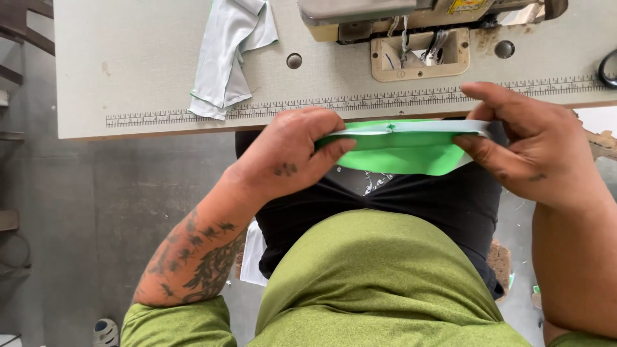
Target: Aligning and sewing fabric strips into loops using an industrial sewing machine and trimming them with scissors.
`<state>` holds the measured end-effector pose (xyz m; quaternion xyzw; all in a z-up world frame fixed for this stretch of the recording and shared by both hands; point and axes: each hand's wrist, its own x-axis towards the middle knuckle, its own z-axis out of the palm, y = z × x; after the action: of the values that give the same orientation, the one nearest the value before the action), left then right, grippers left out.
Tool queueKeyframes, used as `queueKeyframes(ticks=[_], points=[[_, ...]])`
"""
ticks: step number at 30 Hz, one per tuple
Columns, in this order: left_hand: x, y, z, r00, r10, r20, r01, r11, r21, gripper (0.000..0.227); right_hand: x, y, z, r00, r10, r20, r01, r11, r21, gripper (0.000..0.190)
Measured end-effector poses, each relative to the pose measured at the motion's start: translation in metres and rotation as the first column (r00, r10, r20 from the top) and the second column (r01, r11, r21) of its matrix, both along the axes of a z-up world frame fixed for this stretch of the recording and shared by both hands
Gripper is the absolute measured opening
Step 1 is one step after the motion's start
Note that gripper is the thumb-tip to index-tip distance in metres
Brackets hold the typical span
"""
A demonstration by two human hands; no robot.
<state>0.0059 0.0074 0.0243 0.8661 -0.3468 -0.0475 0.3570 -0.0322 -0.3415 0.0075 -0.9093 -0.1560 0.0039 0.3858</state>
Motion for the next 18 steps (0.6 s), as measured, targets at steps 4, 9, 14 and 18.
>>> queueKeyframes(ticks=[4, 9, 14, 18], points=[[0.012, 0.006, 0.013, 0.999, 0.041, 0.017, -0.042, 0.997, 0.071, 0.034, 0.019, 0.005, 0.006, 0.990, 0.143, 0.004, -0.143, 0.988, -0.060, 0.031], [0.024, 0.011, 0.024, 0.984, 0.078, -0.158, -0.076, 0.997, 0.017, 0.023, 0.025, -0.003, -0.010, 0.930, 0.158, -0.333, -0.018, 0.922, 0.387, 0.015], [0.027, 0.013, 0.032, 0.974, 0.002, -0.224, -0.017, 0.998, -0.066, 0.021, 0.025, -0.005, -0.017, 0.920, 0.227, -0.320, -0.006, 0.825, 0.566, 0.013], [0.033, 0.013, 0.036, 0.964, 0.021, -0.265, -0.032, 0.999, -0.037, 0.021, 0.028, -0.004, -0.025, 0.935, 0.210, -0.288, 0.011, 0.791, 0.612, 0.016]])
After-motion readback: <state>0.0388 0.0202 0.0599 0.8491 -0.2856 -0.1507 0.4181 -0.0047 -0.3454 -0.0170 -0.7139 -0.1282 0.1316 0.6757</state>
